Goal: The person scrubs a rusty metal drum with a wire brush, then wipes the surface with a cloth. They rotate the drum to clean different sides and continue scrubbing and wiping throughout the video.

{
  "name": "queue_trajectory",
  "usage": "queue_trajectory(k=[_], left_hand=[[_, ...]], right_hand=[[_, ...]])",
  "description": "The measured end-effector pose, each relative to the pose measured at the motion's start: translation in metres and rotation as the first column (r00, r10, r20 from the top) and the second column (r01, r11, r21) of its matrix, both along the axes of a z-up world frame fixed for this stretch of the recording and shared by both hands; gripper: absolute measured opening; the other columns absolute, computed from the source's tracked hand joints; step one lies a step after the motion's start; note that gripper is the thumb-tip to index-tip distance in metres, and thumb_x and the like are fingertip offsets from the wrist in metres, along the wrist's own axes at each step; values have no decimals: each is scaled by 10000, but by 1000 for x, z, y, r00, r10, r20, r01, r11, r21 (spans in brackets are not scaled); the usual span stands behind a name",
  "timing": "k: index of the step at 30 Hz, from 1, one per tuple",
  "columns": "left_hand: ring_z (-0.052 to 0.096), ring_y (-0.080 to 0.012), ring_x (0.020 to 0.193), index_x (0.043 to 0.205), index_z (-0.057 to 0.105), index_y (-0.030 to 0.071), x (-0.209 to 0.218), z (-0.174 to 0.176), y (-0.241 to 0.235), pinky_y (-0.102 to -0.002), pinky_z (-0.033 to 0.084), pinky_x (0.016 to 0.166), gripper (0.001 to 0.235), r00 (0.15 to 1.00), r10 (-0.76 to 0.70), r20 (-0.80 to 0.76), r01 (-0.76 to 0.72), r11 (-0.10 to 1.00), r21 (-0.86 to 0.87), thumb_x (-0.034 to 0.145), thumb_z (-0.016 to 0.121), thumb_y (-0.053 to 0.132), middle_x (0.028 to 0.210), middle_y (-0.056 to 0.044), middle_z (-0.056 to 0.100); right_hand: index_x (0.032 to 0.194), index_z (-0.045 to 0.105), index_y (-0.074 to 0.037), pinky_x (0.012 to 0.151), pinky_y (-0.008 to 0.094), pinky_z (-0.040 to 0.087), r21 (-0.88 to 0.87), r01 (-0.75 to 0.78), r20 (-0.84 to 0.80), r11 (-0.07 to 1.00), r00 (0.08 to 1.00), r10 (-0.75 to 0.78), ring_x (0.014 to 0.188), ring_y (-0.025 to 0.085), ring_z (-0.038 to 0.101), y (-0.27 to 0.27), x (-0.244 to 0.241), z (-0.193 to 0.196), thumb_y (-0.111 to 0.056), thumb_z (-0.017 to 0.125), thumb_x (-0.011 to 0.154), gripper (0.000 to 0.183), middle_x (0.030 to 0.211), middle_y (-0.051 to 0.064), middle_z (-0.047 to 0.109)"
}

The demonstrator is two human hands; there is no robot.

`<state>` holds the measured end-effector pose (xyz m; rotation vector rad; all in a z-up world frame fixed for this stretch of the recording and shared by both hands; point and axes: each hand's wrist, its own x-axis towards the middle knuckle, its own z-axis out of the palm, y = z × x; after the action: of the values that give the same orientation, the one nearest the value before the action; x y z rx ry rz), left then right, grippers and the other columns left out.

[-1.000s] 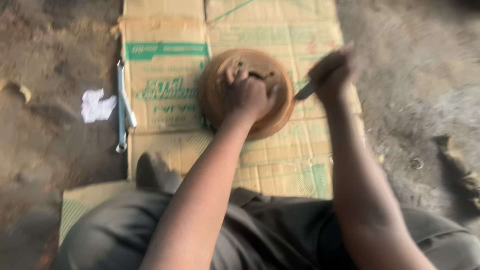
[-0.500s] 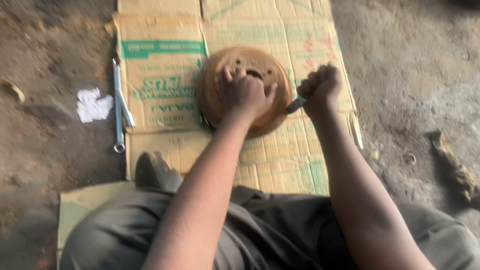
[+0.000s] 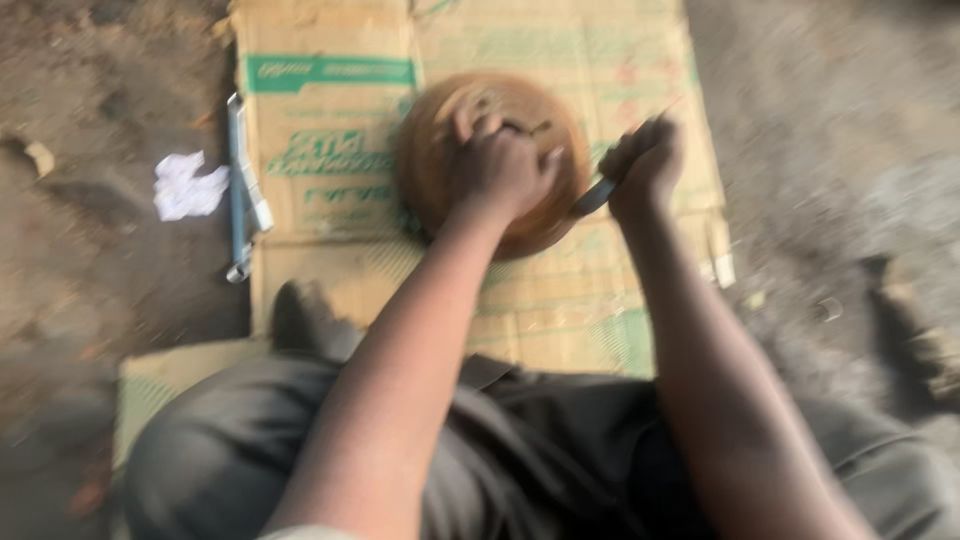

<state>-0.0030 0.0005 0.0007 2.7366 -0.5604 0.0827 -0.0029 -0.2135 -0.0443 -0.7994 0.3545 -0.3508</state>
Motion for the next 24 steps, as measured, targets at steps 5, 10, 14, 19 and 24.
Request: queue_trajectory(k=[5, 10, 14, 19, 24], left_hand=[[549, -294, 1289, 866, 803, 84, 2, 1, 1, -613, 68, 1198, 632, 1000, 3, 31, -4, 999, 51, 1011, 464, 596, 974, -111, 767], [546, -318, 1285, 901, 803, 88, 12, -4, -7, -624, 73, 1203, 574, 993, -10, 120, 17, 998, -61, 985, 493, 564, 1030, -103, 768], [502, -319, 1376, 829, 803, 86, 6, -8, -2, -618, 65, 1211, 640, 998, 3, -65, 1, 998, 58, 1028, 459, 587, 1018, -107, 766], [503, -342, 1346, 839, 810, 102, 10, 3, -2, -654, 50, 1174, 657, 999, -7, 50, 5, 999, 40, 1006, 432, 614, 1023, -128, 762], [529, -291, 1387, 925, 816, 93, 4, -19, 0, -606, 64, 1262, 688, 997, 3, -79, 3, 997, 79, 1064, 382, 608, 1058, -93, 772]], right_hand=[[621, 310, -189, 358, 363, 208, -90, -4, -5, 996, 1000, 3, 372, 155, 220, -9, 3, 40, -348, 416, 1042, 463, 482, -16, 263], [705, 400, -177, 422, 371, 255, -104, 78, 39, 992, 996, -74, 429, 177, 289, 2, 1, 30, -360, 395, 1074, 412, 547, -2, 346], [657, 368, -182, 384, 375, 272, -37, 114, -35, 993, 993, -116, 402, 164, 286, -20, -3, 47, -341, 408, 1043, 420, 515, -16, 318], [633, 366, -182, 376, 355, 279, -73, 26, -31, 997, 999, -28, 373, 166, 308, 21, 2, 20, -367, 432, 1029, 442, 481, -14, 319], [696, 423, -146, 417, 358, 303, -204, 35, 21, 978, 999, -31, 426, 174, 333, -10, 7, 27, -312, 474, 1097, 437, 552, 21, 376]])
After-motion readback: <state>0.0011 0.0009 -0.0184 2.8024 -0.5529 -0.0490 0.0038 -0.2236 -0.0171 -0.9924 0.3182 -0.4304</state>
